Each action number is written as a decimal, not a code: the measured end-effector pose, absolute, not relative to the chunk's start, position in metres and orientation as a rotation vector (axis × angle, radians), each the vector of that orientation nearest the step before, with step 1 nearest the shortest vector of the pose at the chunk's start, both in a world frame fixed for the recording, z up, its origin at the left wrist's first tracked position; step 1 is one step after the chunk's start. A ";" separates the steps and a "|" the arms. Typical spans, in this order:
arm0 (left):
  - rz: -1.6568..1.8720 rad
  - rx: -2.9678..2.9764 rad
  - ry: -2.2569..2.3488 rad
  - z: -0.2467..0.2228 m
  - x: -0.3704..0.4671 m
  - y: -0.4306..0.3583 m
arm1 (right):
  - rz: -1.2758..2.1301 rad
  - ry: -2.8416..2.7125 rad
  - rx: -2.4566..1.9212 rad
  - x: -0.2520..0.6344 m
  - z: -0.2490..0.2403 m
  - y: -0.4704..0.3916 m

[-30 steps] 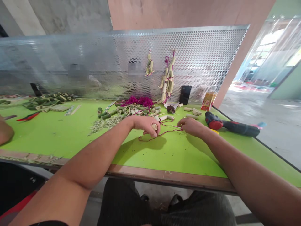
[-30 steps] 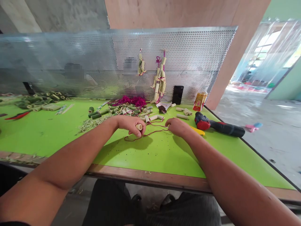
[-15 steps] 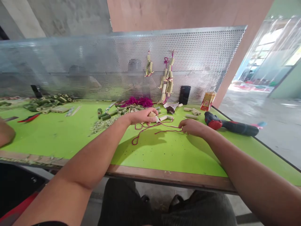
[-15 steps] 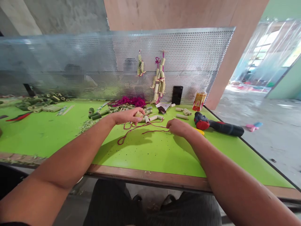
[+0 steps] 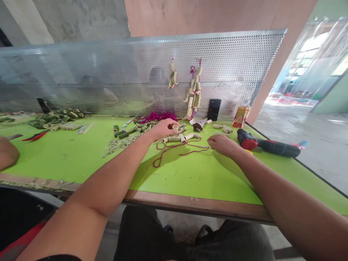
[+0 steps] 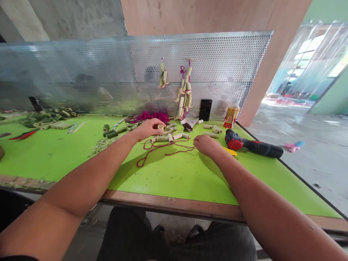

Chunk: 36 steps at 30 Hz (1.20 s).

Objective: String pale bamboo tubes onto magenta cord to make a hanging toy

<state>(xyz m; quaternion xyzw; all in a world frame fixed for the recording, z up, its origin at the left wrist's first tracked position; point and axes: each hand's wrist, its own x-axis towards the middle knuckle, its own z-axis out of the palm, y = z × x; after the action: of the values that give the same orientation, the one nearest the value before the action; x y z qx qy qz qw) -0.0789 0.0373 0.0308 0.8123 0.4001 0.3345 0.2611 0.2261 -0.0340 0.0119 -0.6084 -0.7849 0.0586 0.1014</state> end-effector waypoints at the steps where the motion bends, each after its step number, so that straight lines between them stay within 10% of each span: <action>1: 0.910 2.181 1.130 0.029 -0.080 0.039 | 0.184 -2.303 -1.806 0.223 0.012 -0.036; 36: 0.849 2.041 0.945 0.025 -0.066 0.023 | 0.206 -2.461 -1.209 0.182 -0.009 -0.038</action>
<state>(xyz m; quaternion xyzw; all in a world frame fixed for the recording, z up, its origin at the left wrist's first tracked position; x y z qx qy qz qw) -0.0662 0.0228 0.0254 0.7919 0.3668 0.3292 0.3604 0.1821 -0.0384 -0.0087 -0.4313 -0.8779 0.0737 0.1947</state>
